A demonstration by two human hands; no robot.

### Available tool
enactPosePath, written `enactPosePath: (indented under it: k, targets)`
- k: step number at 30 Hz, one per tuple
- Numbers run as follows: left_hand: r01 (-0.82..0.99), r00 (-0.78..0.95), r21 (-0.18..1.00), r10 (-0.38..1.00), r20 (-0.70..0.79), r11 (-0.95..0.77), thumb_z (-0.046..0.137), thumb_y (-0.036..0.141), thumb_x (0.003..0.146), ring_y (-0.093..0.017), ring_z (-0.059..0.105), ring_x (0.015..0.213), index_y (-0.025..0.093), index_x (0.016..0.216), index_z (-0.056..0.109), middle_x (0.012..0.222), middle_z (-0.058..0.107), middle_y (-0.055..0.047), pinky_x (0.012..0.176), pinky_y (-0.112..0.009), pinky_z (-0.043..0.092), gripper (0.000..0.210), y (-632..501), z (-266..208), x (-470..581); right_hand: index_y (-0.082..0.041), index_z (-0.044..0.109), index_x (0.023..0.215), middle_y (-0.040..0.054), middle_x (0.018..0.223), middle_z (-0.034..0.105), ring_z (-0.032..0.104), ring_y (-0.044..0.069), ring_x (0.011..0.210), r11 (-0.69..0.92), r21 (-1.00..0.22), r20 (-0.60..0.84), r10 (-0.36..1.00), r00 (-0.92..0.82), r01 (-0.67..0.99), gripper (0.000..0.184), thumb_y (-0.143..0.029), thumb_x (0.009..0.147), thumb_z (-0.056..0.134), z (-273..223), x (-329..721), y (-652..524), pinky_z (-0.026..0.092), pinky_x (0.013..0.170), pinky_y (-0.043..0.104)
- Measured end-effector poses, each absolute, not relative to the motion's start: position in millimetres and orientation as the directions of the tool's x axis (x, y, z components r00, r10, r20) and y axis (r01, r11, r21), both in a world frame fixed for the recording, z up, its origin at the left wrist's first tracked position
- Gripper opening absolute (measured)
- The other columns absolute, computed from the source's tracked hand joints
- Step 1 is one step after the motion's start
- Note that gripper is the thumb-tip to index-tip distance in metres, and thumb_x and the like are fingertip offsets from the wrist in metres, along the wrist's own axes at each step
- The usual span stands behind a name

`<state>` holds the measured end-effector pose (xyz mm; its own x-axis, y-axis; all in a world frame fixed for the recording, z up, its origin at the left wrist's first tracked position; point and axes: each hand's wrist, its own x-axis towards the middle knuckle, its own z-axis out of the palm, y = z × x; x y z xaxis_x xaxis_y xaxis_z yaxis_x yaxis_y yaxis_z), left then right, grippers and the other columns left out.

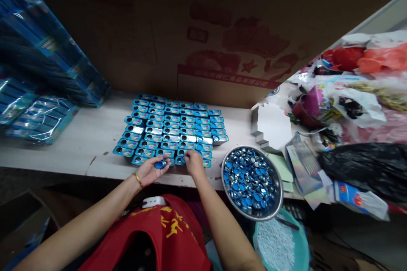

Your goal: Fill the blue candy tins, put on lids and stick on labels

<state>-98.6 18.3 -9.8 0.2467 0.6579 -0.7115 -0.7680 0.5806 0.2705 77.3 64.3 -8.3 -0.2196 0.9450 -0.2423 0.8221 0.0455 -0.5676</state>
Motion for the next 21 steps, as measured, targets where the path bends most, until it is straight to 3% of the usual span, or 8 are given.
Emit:
enactPosePath:
  k: [6, 9, 13, 15, 18, 21]
  targets:
    - [-0.788, 0.179, 0.308, 0.677, -0.714, 0.533, 0.048, 0.008, 0.074, -0.015, 0.060, 0.072, 0.009, 0.084, 0.057, 0.076, 0.061, -0.009, 0.062, -0.025, 0.050, 0.014, 13.4, -6.7, -114.3, -0.018, 0.053, 0.100, 0.0097, 0.096, 0.060, 0.058, 0.021, 0.085, 0.249, -0.148, -0.428, 0.856, -0.289, 0.957, 0.028, -0.017, 0.072, 0.053, -8.0, 41.9, 77.4, 0.042, 0.068, 0.028]
    - [-0.791, 0.190, 0.300, 0.680, -0.708, 0.533, 0.049, 0.011, 0.074, -0.014, 0.060, 0.071, 0.010, 0.084, 0.058, 0.077, 0.061, -0.009, 0.062, -0.025, 0.050, 0.013, 13.7, -5.7, -114.2, -0.015, 0.051, 0.103, 0.0134, 0.093, 0.061, 0.058, 0.024, 0.085, 0.255, -0.059, -0.501, 0.829, -0.249, 0.965, 0.036, -0.017, 0.068, 0.059, -6.6, 30.6, 88.1, 0.042, 0.068, 0.030]
    - [-0.808, 0.216, 0.256, 0.671, -0.709, 0.530, 0.049, 0.020, 0.077, -0.015, 0.059, 0.073, 0.010, 0.082, 0.058, 0.077, 0.061, -0.010, 0.068, -0.028, 0.049, 0.015, 16.7, -3.9, -114.5, -0.015, 0.054, 0.099, 0.0130, 0.092, 0.060, 0.057, 0.024, 0.086, 0.288, -0.057, -0.525, 0.806, -0.274, 0.956, 0.037, -0.021, 0.064, 0.064, 0.7, 32.6, 93.2, 0.042, 0.068, 0.029]
    - [-0.821, 0.241, 0.221, 0.670, -0.702, 0.527, 0.045, 0.026, 0.080, -0.016, 0.059, 0.074, 0.009, 0.083, 0.058, 0.079, 0.061, -0.011, 0.071, -0.031, 0.049, 0.021, 18.0, -3.6, -115.2, -0.019, 0.053, 0.101, 0.0096, 0.096, 0.059, 0.057, 0.021, 0.085, 0.318, -0.084, -0.492, 0.811, -0.317, 0.944, 0.034, -0.026, 0.069, 0.061, 8.2, 34.0, 85.7, 0.041, 0.068, 0.027]
    - [-0.833, 0.279, 0.188, 0.687, -0.671, 0.521, 0.042, 0.035, 0.081, -0.015, 0.058, 0.072, 0.009, 0.084, 0.057, 0.079, 0.060, -0.010, 0.070, -0.031, 0.048, 0.030, 20.0, -4.5, -114.8, -0.027, 0.051, 0.107, 0.0047, 0.102, 0.054, 0.055, 0.016, 0.085, 0.449, -0.246, -0.308, 0.804, -0.508, 0.859, 0.026, -0.031, 0.082, 0.045, 18.6, 28.6, 67.2, 0.040, 0.067, 0.024]
    - [-0.832, 0.313, 0.171, 0.702, -0.640, 0.527, 0.040, 0.040, 0.081, -0.014, 0.057, 0.066, 0.011, 0.080, 0.057, 0.073, 0.059, -0.007, 0.064, -0.029, 0.047, 0.034, 22.5, -6.0, -111.6, -0.031, 0.052, 0.108, 0.0033, 0.100, 0.053, 0.050, 0.015, 0.088, 0.629, -0.377, -0.121, 0.695, -0.709, 0.680, 0.027, -0.027, 0.083, 0.042, 21.9, 17.9, 53.0, 0.037, 0.071, 0.024]
